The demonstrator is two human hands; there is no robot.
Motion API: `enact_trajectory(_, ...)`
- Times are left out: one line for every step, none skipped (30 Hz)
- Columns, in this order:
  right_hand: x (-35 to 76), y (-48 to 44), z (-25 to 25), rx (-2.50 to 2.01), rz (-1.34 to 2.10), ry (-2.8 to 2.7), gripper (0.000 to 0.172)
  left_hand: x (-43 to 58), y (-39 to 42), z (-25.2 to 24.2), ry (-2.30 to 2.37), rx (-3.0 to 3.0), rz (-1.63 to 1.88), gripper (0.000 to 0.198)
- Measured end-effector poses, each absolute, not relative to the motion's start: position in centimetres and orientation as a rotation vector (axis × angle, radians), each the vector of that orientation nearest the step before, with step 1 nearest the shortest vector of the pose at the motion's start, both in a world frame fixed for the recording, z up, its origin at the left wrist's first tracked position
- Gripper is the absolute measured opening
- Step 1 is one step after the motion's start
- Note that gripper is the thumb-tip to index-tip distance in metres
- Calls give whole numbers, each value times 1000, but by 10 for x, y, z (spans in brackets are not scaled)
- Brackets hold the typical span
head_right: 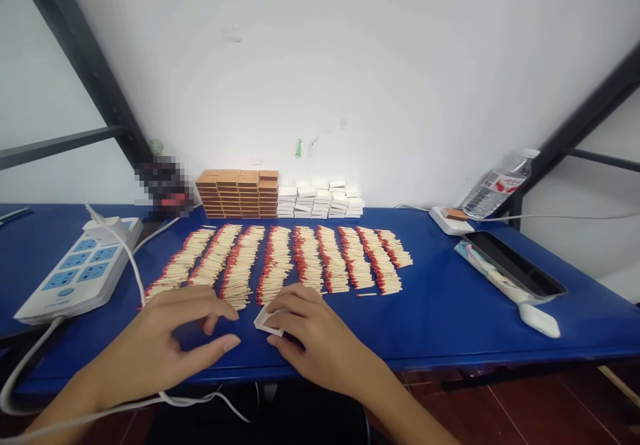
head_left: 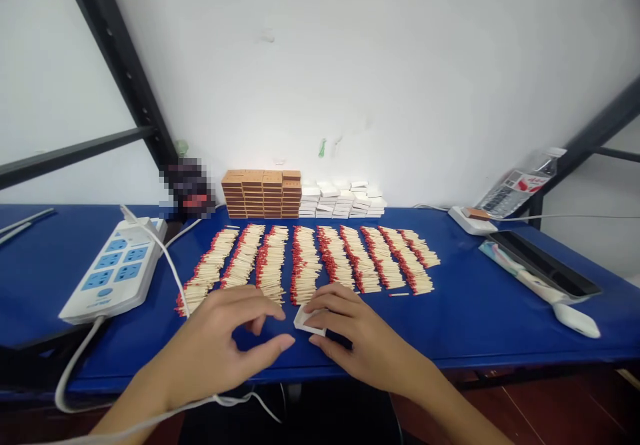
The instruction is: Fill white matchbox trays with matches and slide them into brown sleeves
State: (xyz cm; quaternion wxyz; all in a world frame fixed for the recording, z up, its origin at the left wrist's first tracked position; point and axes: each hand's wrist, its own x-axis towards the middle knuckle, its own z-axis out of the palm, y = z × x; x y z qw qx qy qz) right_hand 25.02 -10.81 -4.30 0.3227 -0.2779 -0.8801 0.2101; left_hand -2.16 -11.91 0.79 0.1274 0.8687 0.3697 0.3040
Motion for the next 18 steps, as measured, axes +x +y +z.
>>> enact_trajectory(250,-110,-47,-726,529,-2292,22,-23,-125,1,1091,2503,883,10)
enact_trajectory(250,-110,-51,-726,522,-2274,22,-23,-128,-5,1096,2481,892,10)
enact_trajectory(251,-111,-53,-725,524,-2255,22,-24,-129,-11,1111,2453,872,11)
enact_trajectory(251,-111,-55,-722,527,-2235,21,-25,-129,-16,1120,2425,873,11)
enact_trajectory(252,-110,-56,-721,528,-2215,21,-25,-129,-20,1132,2408,856,13)
enact_trajectory(252,-110,-57,-726,525,-2199,21,-26,-128,-23,1150,2392,834,15)
enact_trajectory(253,-109,-59,-735,517,-2186,21,-26,-127,-25,1164,2372,819,15)
enact_trajectory(253,-109,-60,-745,506,-2177,21,-27,-127,-27,1173,2351,813,14)
enact_trajectory(254,-109,-61,-756,496,-2173,20,-29,-128,-27,1179,2329,822,13)
enact_trajectory(254,-109,-63,-771,489,-2171,19,-31,-129,-27,1180,2312,843,12)
enact_trajectory(255,-109,-64,-786,485,-2169,17,-33,-130,-25,1184,2299,878,13)
enact_trajectory(256,-109,-65,-802,488,-2164,16,-36,-131,-23,1194,2294,923,14)
enact_trajectory(256,-110,-66,-817,493,-2158,15,-40,-132,-20,1203,2300,970,15)
enact_trajectory(256,-110,-66,-832,498,-2151,15,-44,-133,-17,1236,2296,1032,15)
enact_trajectory(257,-111,-66,-846,500,-2146,15,-48,-133,-15,1268,2286,1101,14)
enact_trajectory(256,-111,-65,-858,500,-2145,15,-53,-134,-14,1295,2270,1172,15)
enact_trajectory(256,-112,-64,-865,493,-2145,14,-58,-135,-14,1318,2247,1222,14)
enact_trajectory(256,-113,-63,-869,480,-2144,13,-63,-137,-17,1355,2201,1288,15)
